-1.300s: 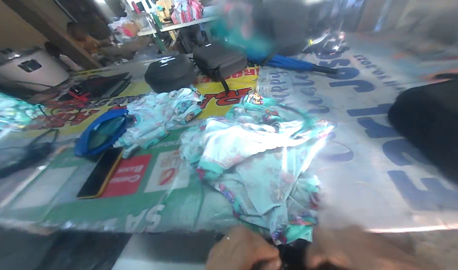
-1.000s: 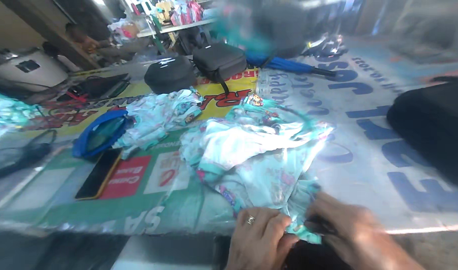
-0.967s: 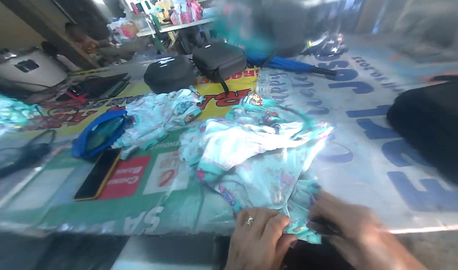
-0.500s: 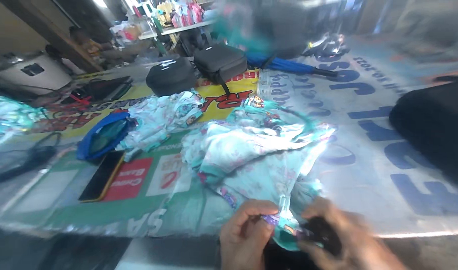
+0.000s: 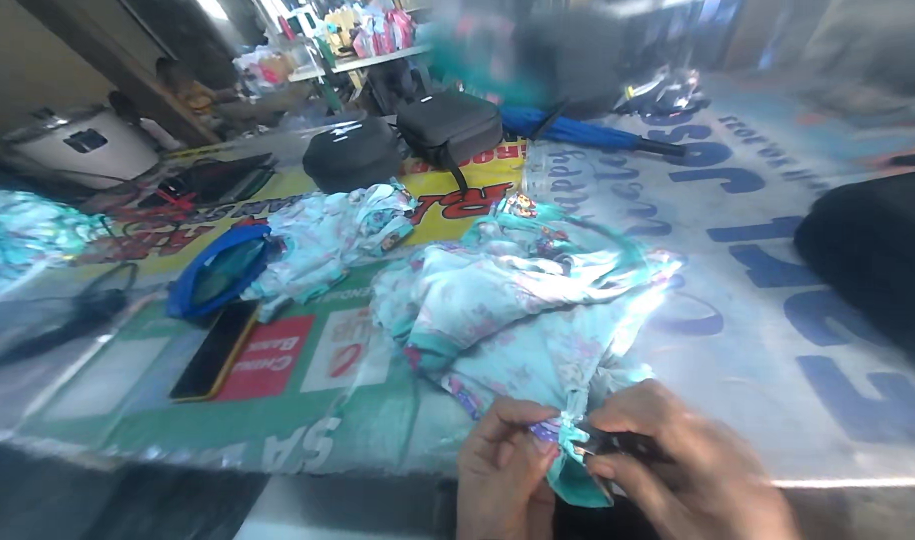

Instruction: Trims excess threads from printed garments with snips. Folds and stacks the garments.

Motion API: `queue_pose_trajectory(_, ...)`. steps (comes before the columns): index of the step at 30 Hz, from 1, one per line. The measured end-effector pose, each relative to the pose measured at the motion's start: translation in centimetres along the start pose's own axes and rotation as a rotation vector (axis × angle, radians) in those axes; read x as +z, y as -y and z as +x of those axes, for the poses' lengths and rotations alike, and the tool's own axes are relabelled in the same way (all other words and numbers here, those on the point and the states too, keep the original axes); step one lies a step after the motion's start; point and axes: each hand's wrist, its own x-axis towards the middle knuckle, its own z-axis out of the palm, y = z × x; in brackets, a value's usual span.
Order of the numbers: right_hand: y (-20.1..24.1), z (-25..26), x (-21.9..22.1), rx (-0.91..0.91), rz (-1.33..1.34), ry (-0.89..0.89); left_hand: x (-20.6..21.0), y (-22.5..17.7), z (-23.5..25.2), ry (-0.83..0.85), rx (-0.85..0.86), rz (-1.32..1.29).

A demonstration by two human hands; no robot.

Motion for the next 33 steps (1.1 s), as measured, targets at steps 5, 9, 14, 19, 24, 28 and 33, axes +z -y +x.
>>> queue_pose_trajectory(5,-0.12,-0.01,0.02,-0.015,0.019,-0.024,0.04,0.15,-0.02,0.005,-0.001,-0.016)
queue_pose_trajectory(9,-0.31,-0.10,0.05,-0.018,0.055,-0.032,0.03,0.27,-0.02,-0.011,-0.017,-0.026)
queue_pose_trajectory(14,-0.60,-0.32,-0.12,-0.021,0.082,-0.039,0.10,0.28,-0.04,-0.005,-0.014,-0.014)
queue_pose_trajectory(19,-0.74,-0.73,-0.25,0.030,0.113,-0.016,-0.03,0.31,-0.04,-0.010,-0.014,-0.013)
queue_pose_trajectory(24,-0.75,-0.58,0.06,-0.029,0.057,-0.036,0.01,0.45,-0.07,0.004,-0.015,0.054)
queue_pose_trajectory(28,-0.85,-0.41,-0.10,-0.040,0.073,-0.046,-0.18,0.44,0.06,0.060,0.024,0.115)
queue_pose_trajectory(33,-0.86,-0.39,-0.79,0.075,0.205,0.012,-0.48,0.42,0.19,0.108,0.072,0.202)
